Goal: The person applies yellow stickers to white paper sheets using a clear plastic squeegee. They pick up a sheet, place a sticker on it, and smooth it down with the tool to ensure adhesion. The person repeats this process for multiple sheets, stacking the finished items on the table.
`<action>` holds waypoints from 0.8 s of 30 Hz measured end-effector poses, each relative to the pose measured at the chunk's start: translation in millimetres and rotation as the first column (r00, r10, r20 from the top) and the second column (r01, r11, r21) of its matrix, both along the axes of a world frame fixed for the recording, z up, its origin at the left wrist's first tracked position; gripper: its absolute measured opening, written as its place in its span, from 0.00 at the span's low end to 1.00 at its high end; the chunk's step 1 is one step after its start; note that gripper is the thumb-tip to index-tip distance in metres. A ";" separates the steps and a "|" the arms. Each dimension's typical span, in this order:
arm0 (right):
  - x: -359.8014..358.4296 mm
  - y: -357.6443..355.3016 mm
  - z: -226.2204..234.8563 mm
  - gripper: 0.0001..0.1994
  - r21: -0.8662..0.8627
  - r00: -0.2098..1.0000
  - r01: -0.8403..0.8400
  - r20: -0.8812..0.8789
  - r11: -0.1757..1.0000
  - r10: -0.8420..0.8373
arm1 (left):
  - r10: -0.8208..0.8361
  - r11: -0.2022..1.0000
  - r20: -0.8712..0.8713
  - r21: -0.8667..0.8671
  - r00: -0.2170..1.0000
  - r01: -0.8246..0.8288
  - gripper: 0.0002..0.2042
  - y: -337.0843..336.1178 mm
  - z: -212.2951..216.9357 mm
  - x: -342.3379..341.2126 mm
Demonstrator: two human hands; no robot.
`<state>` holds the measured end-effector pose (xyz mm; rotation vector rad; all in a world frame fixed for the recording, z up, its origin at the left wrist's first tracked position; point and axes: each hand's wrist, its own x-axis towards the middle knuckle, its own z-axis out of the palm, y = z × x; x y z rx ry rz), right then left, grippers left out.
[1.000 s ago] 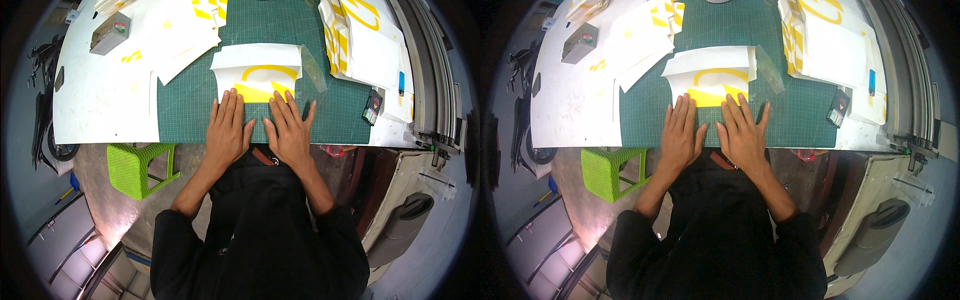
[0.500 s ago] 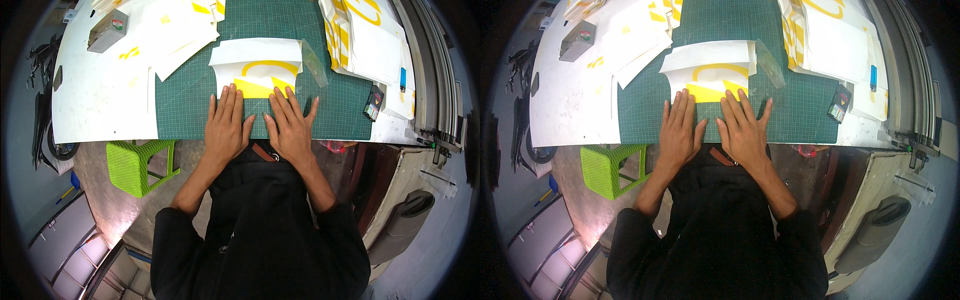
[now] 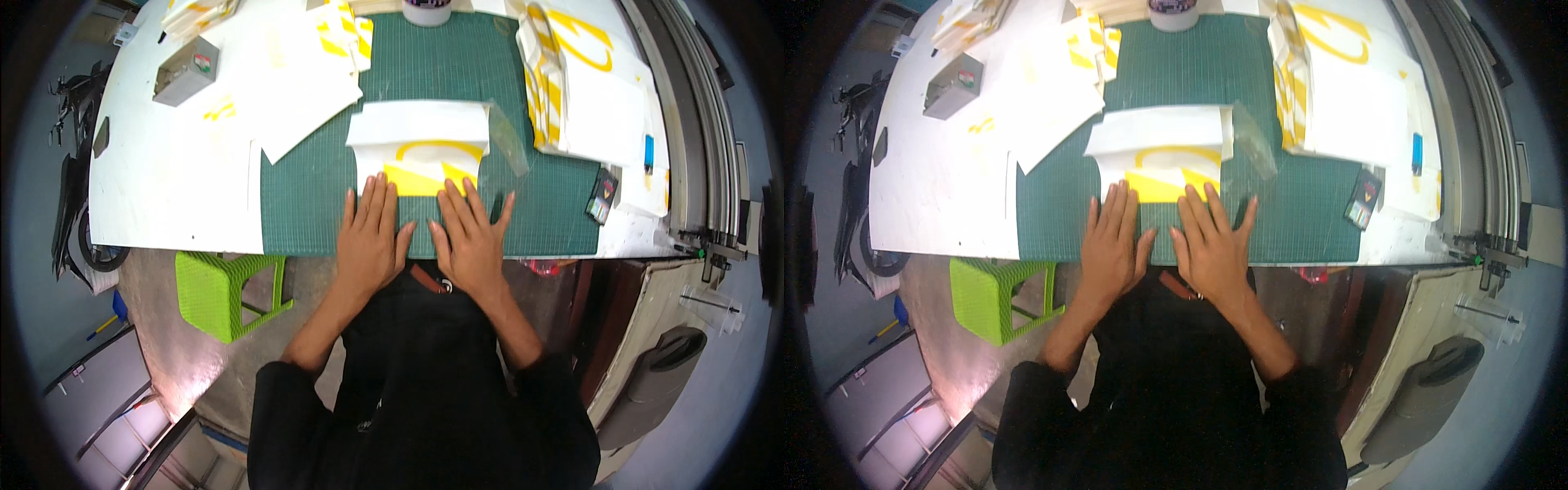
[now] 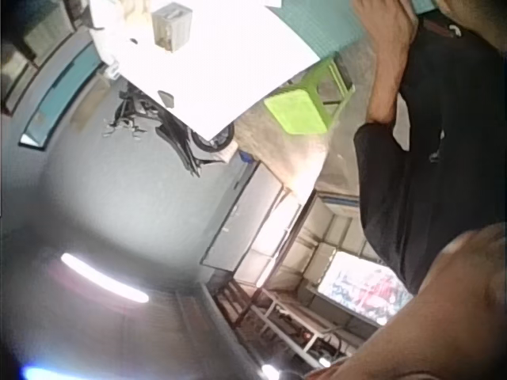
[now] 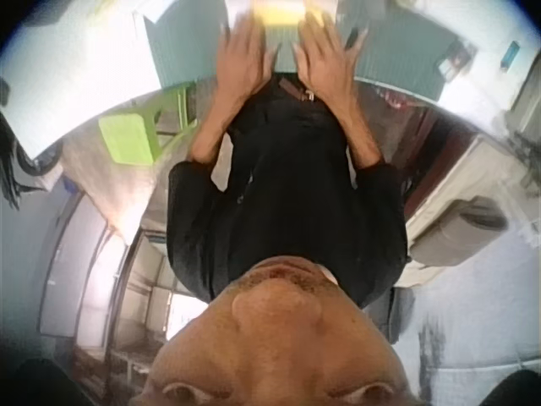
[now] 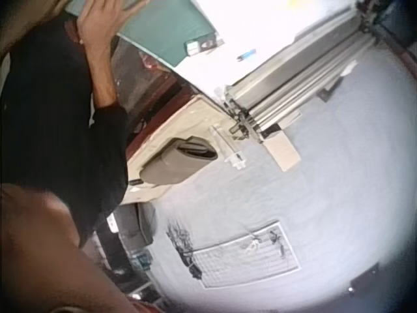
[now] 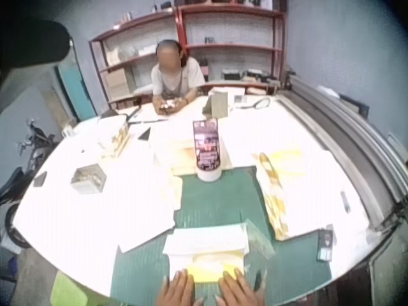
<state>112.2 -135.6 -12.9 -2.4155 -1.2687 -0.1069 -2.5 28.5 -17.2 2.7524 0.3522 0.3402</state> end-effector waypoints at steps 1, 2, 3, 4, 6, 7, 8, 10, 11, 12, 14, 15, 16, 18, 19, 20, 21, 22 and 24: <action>-1.9 -1.2 1.9 0.21 -0.003 1.000 0.002 -0.010 1.000 -0.002 | 0.000 1.000 -0.002 0.000 1.000 0.000 0.33 -0.6 0.1 -0.3; -1.7 -1.1 3.8 0.22 -0.014 1.000 0.002 -0.012 1.000 -0.002 | 0.001 1.000 -0.003 -0.001 1.000 -0.001 0.33 -0.3 0.8 0.3; -2.6 -2.0 3.6 0.22 -0.012 1.000 0.003 -0.009 1.000 -0.004 | 0.000 1.000 -0.012 -0.006 1.000 0.000 0.33 -1.3 1.2 -0.6; -2.6 -2.2 3.2 0.22 -0.011 1.000 0.005 -0.007 1.000 -0.005 | -0.001 1.000 -0.004 -0.008 1.000 0.001 0.33 -1.0 2.3 0.0; -2.7 -2.4 2.5 0.22 -0.015 1.000 0.005 -0.013 1.000 -0.006 | 0.003 1.000 -0.012 -0.012 1.000 -0.003 0.33 -1.2 3.7 0.5; -2.6 -2.4 1.7 0.22 -0.015 1.000 0.009 -0.013 1.000 -0.009 | 0.005 1.000 -0.020 -0.016 1.000 -0.006 0.32 -1.3 3.5 0.7; -2.2 -2.2 0.8 0.22 -0.015 1.000 0.013 -0.013 1.000 -0.013 | 0.006 1.000 -0.016 -0.013 1.000 -0.006 0.32 -0.7 2.9 2.0; -2.8 -2.2 -0.1 0.22 -0.015 1.000 0.014 -0.015 1.000 -0.014 | 0.009 1.000 -0.017 -0.012 1.000 -0.009 0.32 -0.8 1.3 1.1; -2.7 -2.0 -0.4 0.22 -0.013 1.000 0.013 -0.013 1.000 -0.014 | 0.011 1.000 -0.021 -0.013 1.000 -0.011 0.32 -0.7 1.3 1.3; -2.8 -2.0 -0.6 0.23 -0.011 1.000 0.012 -0.012 1.000 -0.013 | 0.014 1.000 -0.025 -0.013 1.000 -0.014 0.32 -1.2 1.9 1.2; -3.0 -2.3 -1.2 0.23 -0.008 1.000 0.014 -0.008 1.000 -0.014 | 0.017 1.000 -0.028 -0.014 0.999 -0.018 0.32 -1.7 2.0 0.9; -3.3 -2.5 -1.4 0.23 -0.006 1.000 0.014 -0.006 1.000 -0.014 | 0.018 1.000 -0.026 -0.014 0.999 -0.018 0.32 -1.9 2.0 0.6; -3.4 -2.5 -1.0 0.23 -0.007 1.000 0.014 -0.007 1.000 -0.014 | 0.019 1.000 -0.025 -0.014 1.000 -0.019 0.33 -2.0 1.9 0.3; -3.2 -1.9 0.3 0.23 -0.009 1.000 0.013 -0.009 1.000 -0.013 | 0.019 1.000 -0.021 -0.013 1.000 -0.019 0.33 -1.8 1.9 -0.1; -3.1 -1.8 0.1 0.23 -0.006 1.000 0.013 -0.006 1.000 -0.013 | 0.019 1.000 -0.018 -0.012 1.000 -0.019 0.33 -1.6 2.0 -0.2; -3.0 -1.9 -0.3 0.23 -0.003 1.000 0.014 -0.003 1.000 -0.014 | 0.019 1.000 -0.018 -0.016 1.000 -0.019 0.33 -1.5 2.3 -0.1; -3.4 -2.0 -0.9 0.23 0.000 1.000 0.015 -0.001 1.000 -0.015 | 0.017 1.000 -0.019 -0.021 1.000 -0.017 0.33 -1.5 2.8 -0.2; -3.5 -1.9 -1.1 0.23 0.001 1.000 0.016 -0.002 1.000 -0.016 | 0.015 1.000 -0.021 -0.025 1.000 -0.016 0.33 -1.2 3.4 -0.3; -3.5 -1.9 -0.2 0.23 0.001 1.000 0.018 -0.007 1.000 -0.018 | 0.012 0.999 -0.025 -0.035 1.000 -0.012 0.33 -0.6 4.9 -0.4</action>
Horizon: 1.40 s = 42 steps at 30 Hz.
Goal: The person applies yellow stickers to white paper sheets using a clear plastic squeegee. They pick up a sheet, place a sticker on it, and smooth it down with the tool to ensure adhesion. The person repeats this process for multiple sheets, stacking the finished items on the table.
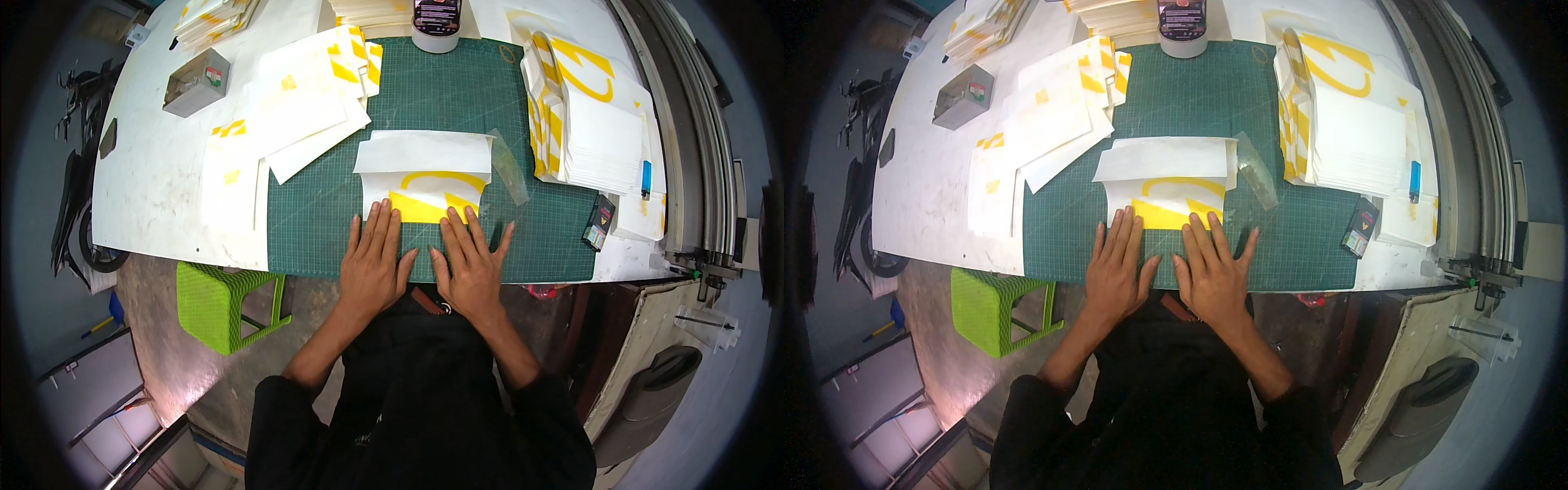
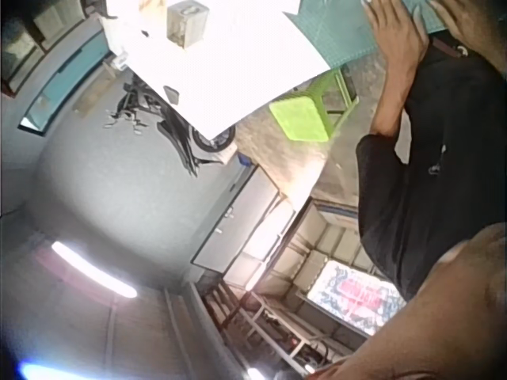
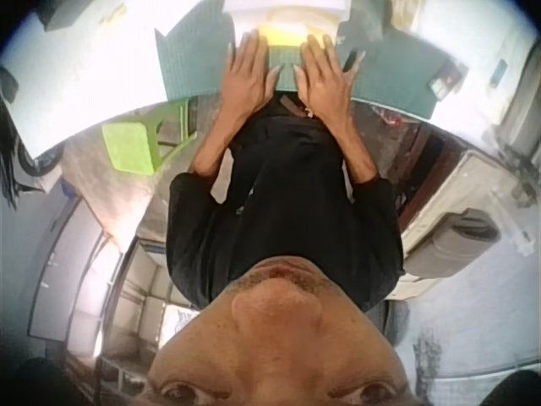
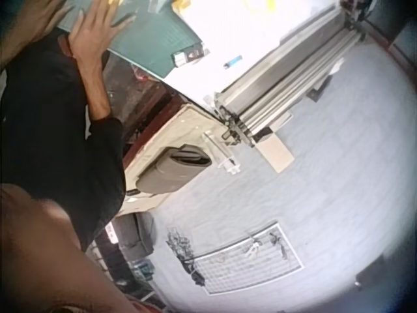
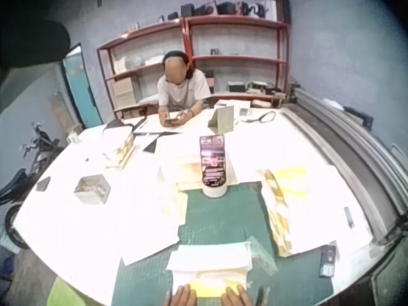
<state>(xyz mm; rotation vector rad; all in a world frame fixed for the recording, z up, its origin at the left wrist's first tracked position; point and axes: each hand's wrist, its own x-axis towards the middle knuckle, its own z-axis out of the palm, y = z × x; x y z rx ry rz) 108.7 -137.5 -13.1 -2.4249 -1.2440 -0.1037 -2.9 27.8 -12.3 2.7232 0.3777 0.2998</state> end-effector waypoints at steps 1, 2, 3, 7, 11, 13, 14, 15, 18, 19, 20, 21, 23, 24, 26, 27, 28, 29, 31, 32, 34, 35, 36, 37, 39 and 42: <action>0.4 0.1 0.5 0.23 0.003 1.000 0.001 -0.002 1.000 -0.001 | -0.002 1.000 -0.004 -0.006 1.000 0.002 0.33 0.5 0.7 0.2; 1.6 0.9 1.1 0.23 0.006 1.000 0.002 -0.004 1.000 -0.002 | -0.003 1.000 0.000 -0.003 1.000 0.003 0.34 2.3 0.9 1.8; -0.9 -0.9 0.1 0.23 0.003 1.000 0.005 -0.015 1.000 -0.005 | -0.006 1.000 -0.004 -0.005 1.000 0.006 0.34 2.6 -0.8 0.6; 2.5 1.1 -0.8 0.23 0.012 1.000 0.001 -0.002 1.000 -0.001 | -0.013 0.998 0.029 -0.056 0.999 0.014 0.35 7.1 -1.1 1.8; 1.9 -0.2 -3.5 0.22 0.015 1.000 0.004 -0.001 1.000 -0.004 | -0.004 0.996 0.045 -0.089 0.999 0.008 0.38 6.5 0.8 1.9; 2.2 -0.1 -1.8 0.22 0.014 1.000 0.004 -0.004 1.000 -0.004 | 0.010 0.994 0.054 -0.112 0.999 -0.004 0.39 6.4 0.5 1.3; 1.7 -0.3 -0.8 0.22 0.012 1.000 0.004 -0.007 1.000 -0.004 | 0.017 0.992 0.058 -0.124 0.998 -0.010 0.40 6.3 0.4 1.0; 1.5 -0.2 -0.9 0.22 0.013 1.000 0.004 -0.010 1.000 -0.004 | 0.015 0.993 0.059 -0.118 0.998 -0.008 0.40 6.5 0.1 0.8; 1.0 0.0 -2.6 0.22 0.017 1.000 0.010 -0.004 1.000 -0.010 | 0.009 0.994 0.062 -0.107 0.998 -0.002 0.41 6.9 0.3 0.6; 0.6 0.0 -2.7 0.23 0.013 1.000 0.015 -0.016 1.000 -0.015 | 0.008 0.994 0.065 -0.106 0.998 -0.001 0.41 7.2 1.3 1.3; 0.4 0.0 -2.3 0.23 0.009 0.999 0.020 -0.029 1.000 -0.020 | 0.006 0.995 0.068 -0.105 0.998 0.001 0.41 7.4 1.2 1.5; 0.8 0.0 -1.9 0.23 0.008 0.999 0.025 -0.041 1.000 -0.025 | 0.006 0.994 0.066 -0.109 0.998 0.002 0.40 7.9 1.0 1.7; 0.7 -0.1 -2.6 0.23 0.014 0.999 0.023 -0.042 1.000 -0.022 | 0.004 0.993 0.062 -0.117 0.998 0.003 0.40 8.6 0.9 1.1; 1.2 -0.3 -3.1 0.23 0.016 0.999 0.024 -0.040 1.000 -0.023 | 0.003 0.993 0.067 -0.119 0.998 0.005 0.40 8.8 0.8 1.1; 1.5 -1.0 -4.9 0.23 0.013 1.000 0.015 -0.021 1.000 -0.015 | 0.000 0.992 0.077 -0.123 0.997 0.010 0.40 8.7 0.8 0.7; 1.8 -1.1 -5.5 0.23 0.012 1.000 0.010 -0.010 1.000 -0.010 | -0.001 0.993 0.071 -0.118 0.997 0.010 0.41 8.6 0.5 0.7; 1.7 -1.2 -5.7 0.23 0.013 1.000 0.010 -0.010 1.000 -0.010 | -0.002 0.993 0.064 -0.114 0.998 0.010 0.41 8.6 0.1 0.5; 1.5 -1.2 -5.7 0.23 0.014 1.000 0.010 -0.009 1.000 -0.010 | -0.003 0.994 0.058 -0.109 0.998 0.010 0.41 8.6 -0.3 0.3; 1.7 -1.4 -5.0 0.23 0.011 1.000 0.008 -0.011 1.000 -0.008 | 0.001 0.994 0.037 -0.108 0.999 0.003 0.40 7.9 -1.3 -0.6; 1.7 -1.1 -4.3 0.23 0.009 1.000 0.006 -0.013 1.000 -0.006 | 0.003 0.994 0.026 -0.107 1.000 0.000 0.39 7.8 -1.3 -1.0; 1.6 -1.2 -4.3 0.23 0.006 1.000 0.007 -0.012 1.000 -0.006 | -0.029 0.999 -0.035 -0.029 0.999 0.028 0.38 8.2 -1.2 -1.4; 1.4 -0.5 -4.4 0.22 0.007 1.000 0.007 -0.010 1.000 -0.007 | -0.043 0.999 -0.066 0.010 0.997 0.043 0.37 8.8 -1.0 -1.8; 1.4 -0.8 -4.4 0.22 0.005 1.000 0.007 -0.007 1.000 -0.007 | -0.048 0.998 -0.074 0.035 0.996 0.051 0.36 8.2 -0.9 -2.0; 1.4 -0.9 -4.6 0.22 0.002 1.000 0.006 -0.007 1.000 -0.006 | -0.054 0.996 -0.083 0.060 0.995 0.059 0.36 7.6 -0.6 -2.2; 1.7 -2.4 -6.3 0.22 -0.004 1.000 0.006 -0.005 1.000 -0.006 | -0.047 0.994 -0.097 0.098 0.994 0.057 0.36 7.2 -0.7 -3.0; 5.2 -9.6 -6.1 0.21 -0.010 0.999 0.042 0.009 0.999 -0.042 | -0.001 0.991 -0.111 0.134 0.994 0.016 0.36 12.1 -1.9 -10.4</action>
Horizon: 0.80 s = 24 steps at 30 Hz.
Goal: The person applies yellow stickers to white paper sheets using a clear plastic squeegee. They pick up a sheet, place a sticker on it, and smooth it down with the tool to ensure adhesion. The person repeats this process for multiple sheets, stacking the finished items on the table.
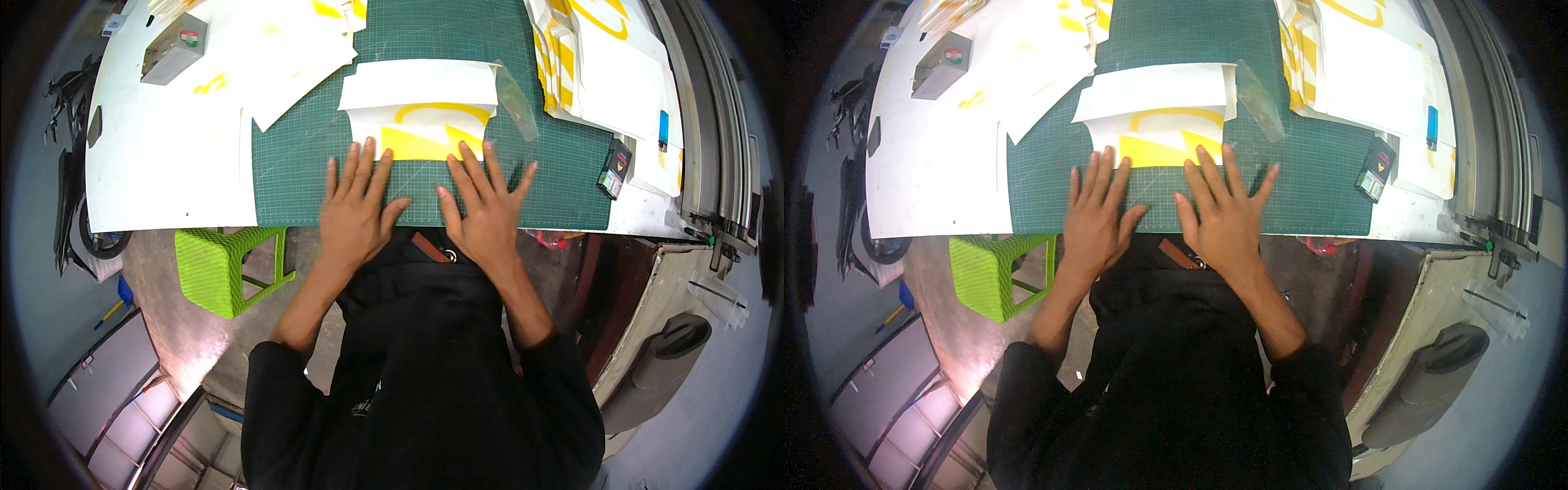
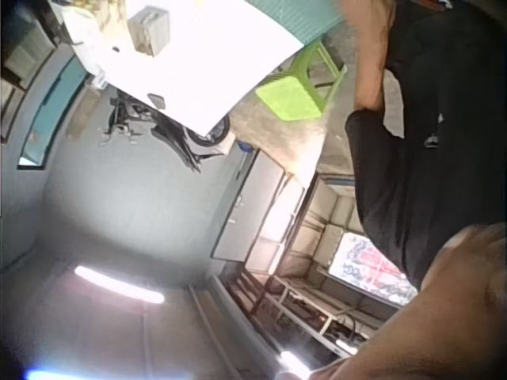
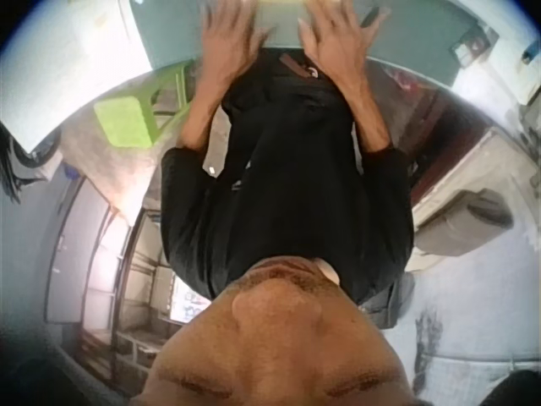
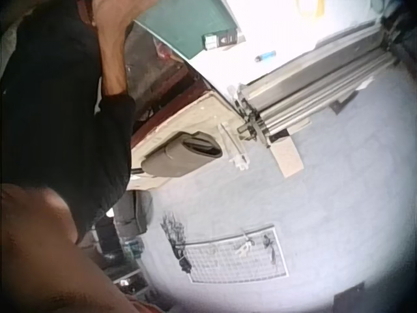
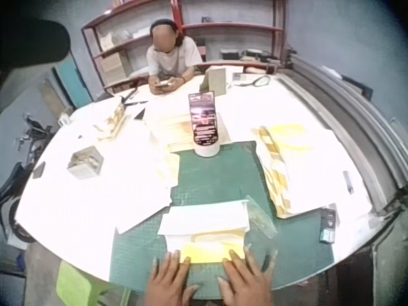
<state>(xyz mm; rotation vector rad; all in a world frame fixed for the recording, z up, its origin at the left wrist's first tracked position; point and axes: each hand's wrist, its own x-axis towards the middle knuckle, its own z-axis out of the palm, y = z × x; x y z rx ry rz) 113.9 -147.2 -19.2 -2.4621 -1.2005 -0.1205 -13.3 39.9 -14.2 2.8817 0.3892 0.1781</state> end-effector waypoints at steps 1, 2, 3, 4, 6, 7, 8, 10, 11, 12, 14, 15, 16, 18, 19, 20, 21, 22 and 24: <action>3.8 -5.8 -1.1 0.21 0.001 1.000 0.022 0.013 1.000 -0.022 | 0.022 1.000 -0.004 0.009 1.000 -0.022 0.35 4.0 -1.5 -7.3; 8.7 -14.7 -4.2 0.20 0.002 0.999 0.043 0.026 0.999 -0.043 | 0.045 0.999 -0.008 0.017 0.999 -0.045 0.35 5.4 -2.4 -10.5; 9.8 -19.3 -5.6 0.19 0.006 0.997 0.064 0.036 0.998 -0.064 | 0.048 0.999 -0.006 0.020 0.999 -0.048 0.35 4.9 -1.0 -10.5; 9.4 -20.1 -3.9 0.19 0.001 0.996 0.077 0.040 0.997 -0.077 | 0.052 0.998 -0.004 0.024 0.999 -0.052 0.35 4.7 1.7 -10.2; 8.4 -13.4 -5.8 0.17 0.056 0.990 0.103 0.088 0.993 -0.108 | 0.057 0.998 0.001 0.032 0.998 -0.057 0.35 4.3 3.7 -10.5; 8.3 -7.0 -6.0 0.16 0.086 0.986 0.115 0.112 0.990 -0.125 | 0.058 0.998 0.004 0.036 0.998 -0.058 0.34 3.9 3.7 -10.5; 8.3 1.1 -5.3 0.15 0.108 0.975 0.163 0.133 0.981 -0.177 | 0.060 0.997 0.006 0.041 0.998 -0.060 0.34 3.3 3.6 -10.4; 4.0 23.2 -5.4 0.15 0.166 0.943 0.260 0.170 0.951 -0.287 | 0.063 0.997 0.005 0.043 0.998 -0.063 0.32 2.4 2.1 -9.1; -0.6 34.2 -2.3 0.15 0.178 0.944 0.262 0.157 0.948 -0.290 | 0.064 0.997 0.005 0.042 0.998 -0.064 0.31 2.2 2.3 -8.2; -5.9 47.0 -1.5 0.16 0.197 0.945 0.264 0.141 0.944 -0.294 | 0.070 0.996 0.007 0.045 0.998 -0.070 0.31 2.7 0.0 -8.6; -16.7 68.9 -0.5 0.19 0.256 0.947 0.237 0.154 0.937 -0.281 | 0.068 0.997 0.011 0.042 0.998 -0.068 0.30 1.7 1.6 -7.2; -20.4 75.5 -1.0 0.19 0.265 0.951 0.241 0.124 0.933 -0.281 | 0.069 0.997 0.006 0.043 0.998 -0.069 0.29 1.3 1.1 -8.2; -23.0 80.7 -1.3 0.19 0.274 0.955 0.248 0.095 0.929 -0.282 | 0.068 0.997 0.001 0.045 0.998 -0.068 0.29 1.8 0.9 -9.1; -17.2 78.5 -4.3 0.19 0.288 0.944 0.282 0.088 0.915 -0.318 | 0.072 0.997 -0.002 0.038 0.997 -0.072 0.29 1.8 0.7 -9.1; -11.6 67.8 -5.1 0.19 0.252 0.931 0.333 0.068 0.909 -0.360 | 0.076 0.997 0.000 0.030 0.997 -0.076 0.29 1.6 0.4 -9.4; -3.9 53.5 -5.4 0.18 0.215 0.915 0.383 0.050 0.899 -0.401 | 0.080 0.997 0.003 0.022 0.997 -0.080 0.29 1.4 -0.6 -9.8; 4.1 39.2 -4.1 0.18 0.176 0.895 0.432 0.037 0.885 -0.444 | 0.078 0.997 0.008 0.021 0.997 -0.078 0.29 1.1 -1.1 -9.4; 10.7 25.2 -4.0 0.17 0.175 0.888 0.442 0.048 0.880 -0.456 | 0.080 0.996 0.013 0.025 0.997 -0.081 0.29 1.4 -1.8 -10.7; 19.9 5.3 -1.7 0.16 0.178 0.871 0.466 0.075 0.866 -0.485 | 0.082 0.996 0.020 0.031 0.996 -0.083 0.29 1.3 -1.8 -11.1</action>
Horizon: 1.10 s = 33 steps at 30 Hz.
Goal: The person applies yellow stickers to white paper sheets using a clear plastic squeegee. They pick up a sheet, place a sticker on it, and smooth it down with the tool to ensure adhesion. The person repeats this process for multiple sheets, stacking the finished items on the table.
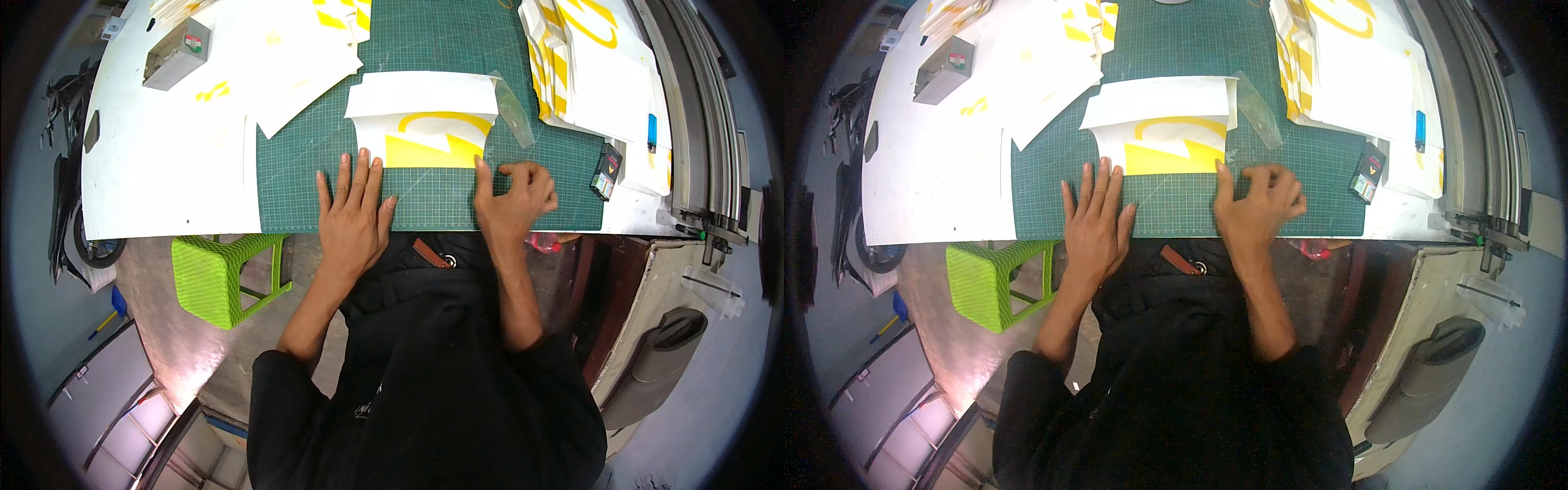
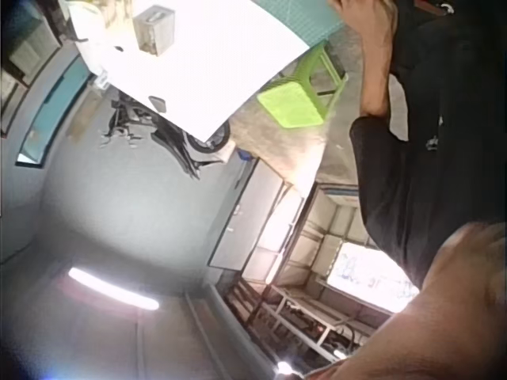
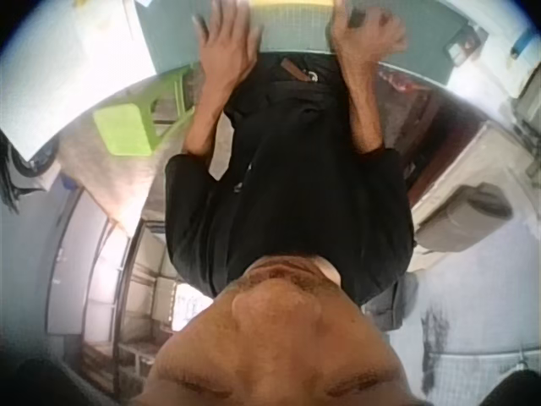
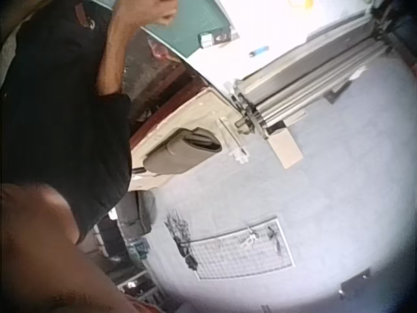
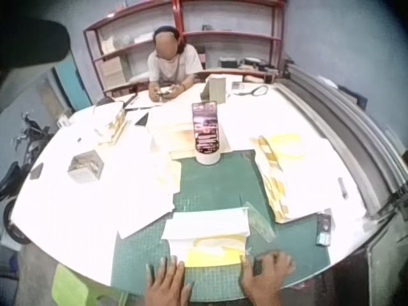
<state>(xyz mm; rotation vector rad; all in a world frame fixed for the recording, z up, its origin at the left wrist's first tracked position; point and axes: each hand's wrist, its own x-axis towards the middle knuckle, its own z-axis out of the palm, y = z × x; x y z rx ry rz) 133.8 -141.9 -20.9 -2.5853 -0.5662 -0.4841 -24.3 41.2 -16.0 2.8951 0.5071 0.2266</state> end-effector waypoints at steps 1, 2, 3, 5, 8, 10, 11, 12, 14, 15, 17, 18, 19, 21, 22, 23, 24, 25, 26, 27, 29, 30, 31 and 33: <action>0.1 0.1 2.0 0.15 0.021 0.999 -0.007 0.036 1.000 0.006 | 0.000 1.000 0.002 0.003 1.000 0.000 0.29 -0.4 0.8 0.6; 0.2 0.7 3.9 0.14 0.042 0.997 -0.016 0.072 0.999 0.013 | 0.001 1.000 0.004 0.007 1.000 -0.001 0.29 -0.8 1.5 1.0; -0.7 1.2 5.0 0.14 0.064 0.994 -0.021 0.107 0.998 0.014 | -0.002 1.000 0.003 -0.010 1.000 0.002 0.29 -0.5 0.8 1.3; -10.2 7.6 2.8 0.14 0.072 0.973 -0.222 0.079 0.972 0.216 | -0.008 0.999 0.000 -0.043 1.000 0.008 0.30 -0.5 -1.0 1.5; -25.4 9.9 -0.8 0.17 -0.052 0.913 -0.408 -0.047 0.911 0.406 | 0.013 1.000 -0.006 0.016 1.000 -0.013 0.29 -3.5 4.3 2.3; -32.2 5.4 4.8 0.18 -0.121 0.916 -0.401 -0.069 0.908 0.396 | 0.027 0.999 -0.005 0.019 1.000 -0.027 0.29 -8.5 9.0 7.1; -33.4 7.2 6.4 0.19 -0.156 0.918 -0.397 -0.080 0.904 0.389 | 0.034 0.999 -0.004 0.020 0.999 -0.034 0.28 -11.7 11.8 11.2; -36.2 7.0 4.6 0.19 -0.152 0.917 -0.397 -0.088 0.905 0.388 | 0.007 0.999 -0.005 0.033 1.000 -0.006 0.27 -16.9 12.2 17.5; -36.8 11.0 6.7 0.20 -0.149 0.908 -0.418 -0.099 0.896 0.407 | -0.068 0.997 0.025 -0.034 0.997 0.068 0.27 -31.2 9.3 27.2; -36.3 9.8 7.2 0.20 -0.148 0.906 -0.423 -0.101 0.894 0.412 | -0.112 0.991 0.043 -0.066 0.993 0.115 0.27 -36.1 5.4 30.4; -34.4 6.0 9.1 0.20 -0.147 0.899 -0.437 -0.106 0.888 0.425 | -0.082 0.992 0.031 -0.094 0.996 0.085 0.26 -35.3 1.7 26.5; -34.4 3.6 7.4 0.20 -0.152 0.902 -0.431 -0.109 0.890 0.418 | -0.067 0.993 0.020 -0.098 0.998 0.069 0.27 -29.1 0.9 21.7; -33.3 1.9 6.7 0.20 -0.155 0.902 -0.430 -0.109 0.889 0.417 | -0.046 0.994 0.011 -0.099 0.999 0.047 0.27 -21.8 1.1 16.5; -32.8 0.1 4.8 0.19 -0.154 0.905 -0.423 -0.109 0.893 0.411 | 0.043 0.999 -0.024 -0.002 0.999 -0.043 0.27 -0.1 -1.7 -1.1; -33.0 0.1 4.5 0.19 -0.148 0.905 -0.424 -0.109 0.894 0.411 | 0.093 0.995 -0.038 0.050 0.995 -0.091 0.27 7.2 -1.5 -8.9; -33.2 0.0 4.9 0.19 -0.142 0.906 -0.422 -0.110 0.895 0.410 | 0.098 0.994 -0.034 0.052 0.995 -0.097 0.27 9.7 -1.1 -12.8; -32.7 -0.7 6.4 0.19 -0.142 0.901 -0.431 -0.121 0.891 0.417 | 0.102 0.994 -0.024 0.048 0.994 -0.101 0.27 10.0 -2.6 -15.2; -32.5 -1.4 8.3 0.19 -0.142 0.897 -0.438 -0.132 0.888 0.422 | 0.104 0.994 -0.015 0.045 0.994 -0.104 0.28 9.5 -3.0 -16.5; -32.1 -2.7 9.7 0.20 -0.141 0.894 -0.444 -0.144 0.885 0.425 | 0.112 0.992 -0.017 0.056 0.994 -0.111 0.28 8.6 -2.4 -16.9; -28.1 -7.4 10.5 0.20 -0.142 0.915 -0.397 -0.138 0.907 0.379 | 0.121 0.991 -0.014 0.066 0.992 -0.120 0.28 7.7 -1.2 -15.5; -16.8 -24.3 9.4 0.21 -0.141 0.951 -0.298 -0.127 0.944 0.281 | 0.128 0.988 0.003 0.084 0.992 -0.128 0.28 5.1 -0.2 -12.9; -15.6 -31.3 8.4 0.22 -0.147 0.954 -0.289 -0.131 0.946 0.271 | 0.125 0.987 0.021 0.094 0.992 -0.126 0.27 4.1 0.1 -10.7; -14.9 -32.8 6.6 0.22 -0.146 0.950 -0.301 -0.137 0.942 0.282 | 0.121 0.987 0.038 0.105 0.992 -0.125 0.27 2.9 0.7 -8.1; -13.6 -30.8 7.2 0.22 -0.143 0.942 -0.321 -0.146 0.936 0.301 | 0.135 0.991 0.142 -0.025 0.981 -0.132 0.27 -4.0 7.3 3.7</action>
